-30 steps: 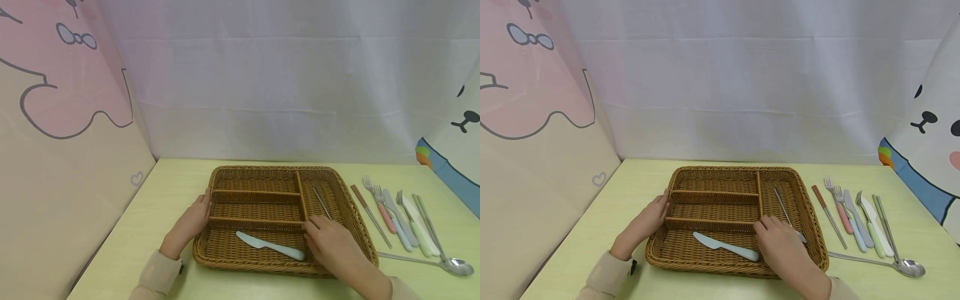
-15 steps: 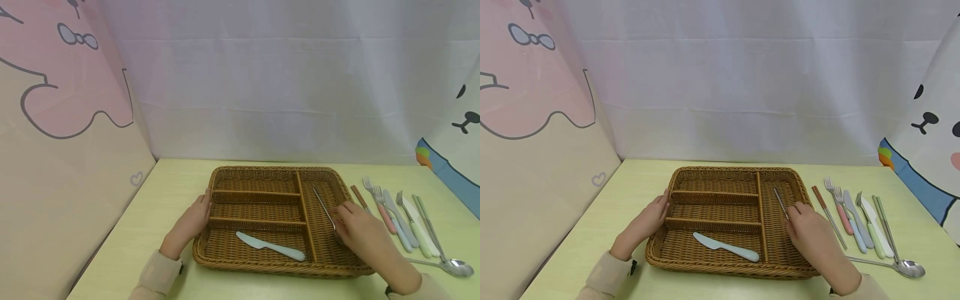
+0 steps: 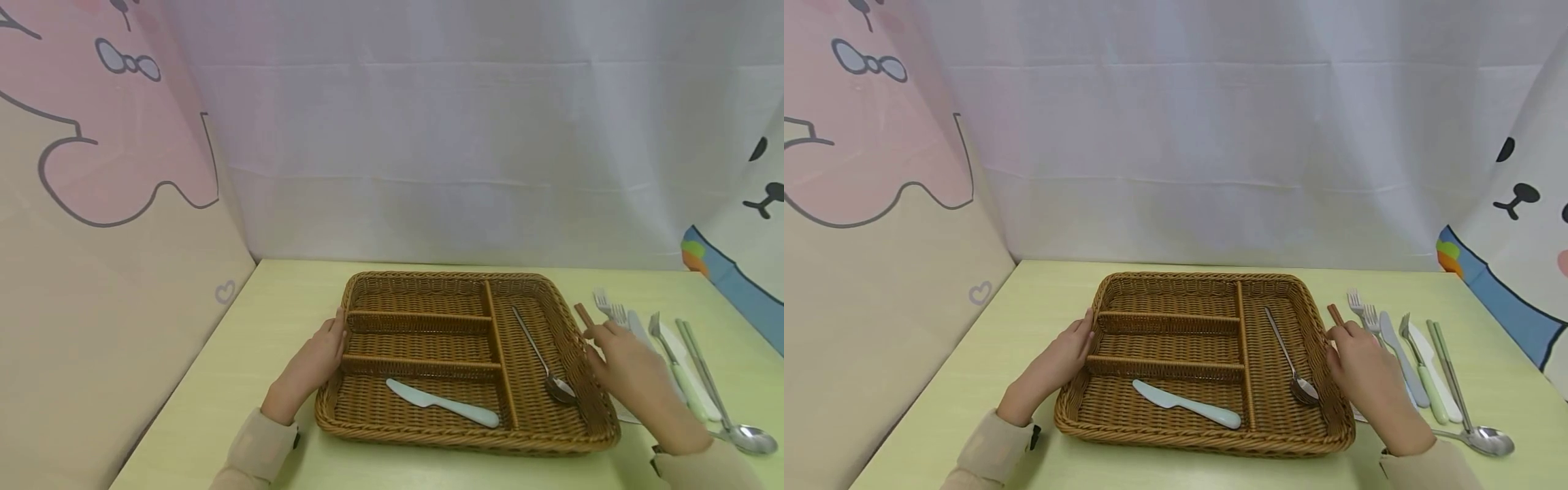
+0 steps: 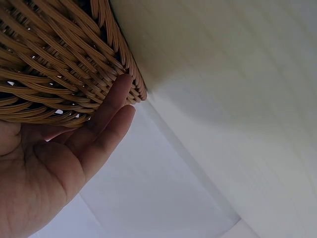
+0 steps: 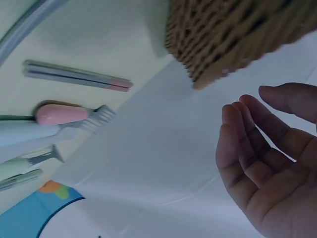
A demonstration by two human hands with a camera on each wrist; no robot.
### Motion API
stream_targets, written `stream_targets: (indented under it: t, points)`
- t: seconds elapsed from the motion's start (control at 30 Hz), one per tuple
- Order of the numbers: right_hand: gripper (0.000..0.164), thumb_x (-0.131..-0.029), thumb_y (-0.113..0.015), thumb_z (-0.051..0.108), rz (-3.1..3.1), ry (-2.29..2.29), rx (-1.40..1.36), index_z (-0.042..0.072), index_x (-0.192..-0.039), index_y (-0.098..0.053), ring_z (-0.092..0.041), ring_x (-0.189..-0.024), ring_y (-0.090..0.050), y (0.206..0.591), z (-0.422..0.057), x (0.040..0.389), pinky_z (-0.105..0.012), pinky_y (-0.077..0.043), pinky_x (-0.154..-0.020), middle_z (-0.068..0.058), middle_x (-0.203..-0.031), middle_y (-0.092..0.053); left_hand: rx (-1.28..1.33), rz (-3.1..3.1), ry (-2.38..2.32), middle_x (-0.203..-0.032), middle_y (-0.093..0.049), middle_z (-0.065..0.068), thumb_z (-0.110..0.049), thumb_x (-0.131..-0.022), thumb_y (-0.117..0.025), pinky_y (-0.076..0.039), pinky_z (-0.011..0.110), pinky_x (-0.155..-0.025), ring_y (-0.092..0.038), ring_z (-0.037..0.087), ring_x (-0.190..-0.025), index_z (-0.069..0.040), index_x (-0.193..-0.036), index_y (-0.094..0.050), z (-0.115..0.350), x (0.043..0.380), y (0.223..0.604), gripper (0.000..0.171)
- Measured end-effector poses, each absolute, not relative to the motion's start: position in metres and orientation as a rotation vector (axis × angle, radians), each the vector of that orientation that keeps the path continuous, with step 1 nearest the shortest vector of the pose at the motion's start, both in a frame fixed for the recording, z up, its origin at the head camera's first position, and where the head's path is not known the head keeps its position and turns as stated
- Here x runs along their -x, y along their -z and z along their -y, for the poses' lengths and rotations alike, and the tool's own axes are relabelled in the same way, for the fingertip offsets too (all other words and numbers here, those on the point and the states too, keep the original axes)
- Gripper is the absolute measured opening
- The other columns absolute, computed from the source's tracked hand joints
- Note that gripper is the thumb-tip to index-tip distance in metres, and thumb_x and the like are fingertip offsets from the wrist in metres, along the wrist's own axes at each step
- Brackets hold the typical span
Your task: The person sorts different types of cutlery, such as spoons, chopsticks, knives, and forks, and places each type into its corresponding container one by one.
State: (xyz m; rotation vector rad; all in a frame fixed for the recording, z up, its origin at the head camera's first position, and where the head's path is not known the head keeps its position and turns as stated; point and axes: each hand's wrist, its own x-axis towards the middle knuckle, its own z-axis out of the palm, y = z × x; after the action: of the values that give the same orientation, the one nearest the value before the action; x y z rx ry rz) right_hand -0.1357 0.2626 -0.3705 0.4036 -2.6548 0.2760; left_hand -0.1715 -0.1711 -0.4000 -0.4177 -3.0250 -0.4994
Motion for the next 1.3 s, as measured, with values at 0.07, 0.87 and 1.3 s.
stream_targets:
  t: [0.07, 0.87, 1.3]
  points:
    - [0.016, -0.073, -0.066, 0.0, 2.686, -0.289, -0.372, -0.005, -0.088, -0.063, -0.014, -0.053, -0.046, 0.373, -0.269, 0.138, -0.021, -0.029, -0.039, -0.012, -0.076, -0.058, 0.419, 3.028, 0.494, -0.128, -0.046, 0.028, -0.017, -0.1, -0.035, -0.053, 0.039, -0.077, -0.059, 0.035, -0.101, 0.009, -0.142, -0.02, 0.171, 0.172, 0.401, 0.052]
    - [0.018, -0.082, -0.056, 0.004, 3.061, -0.325, -0.18, -0.01, -0.092, -0.061, -0.035, -0.072, -0.058, 0.403, -0.309, 0.159, -0.046, -0.047, -0.052, -0.026, -0.087, -0.058, 0.43, 3.019, 0.486, -0.126, -0.047, 0.029, -0.016, -0.1, -0.035, -0.053, 0.039, -0.078, -0.059, 0.035, -0.101, 0.011, -0.141, -0.019, 0.171, 0.171, 0.399, 0.052]
    - [0.019, -0.084, -0.048, 0.004, 3.156, -0.39, -0.153, 0.0, -0.068, -0.057, -0.017, -0.054, -0.043, 0.405, -0.312, 0.161, -0.031, -0.034, -0.045, -0.008, -0.064, -0.051, 0.439, 3.008, 0.489, -0.125, -0.048, 0.029, -0.015, -0.1, -0.036, -0.053, 0.039, -0.077, -0.06, 0.035, -0.099, 0.011, -0.141, -0.019, 0.171, 0.171, 0.4, 0.052]
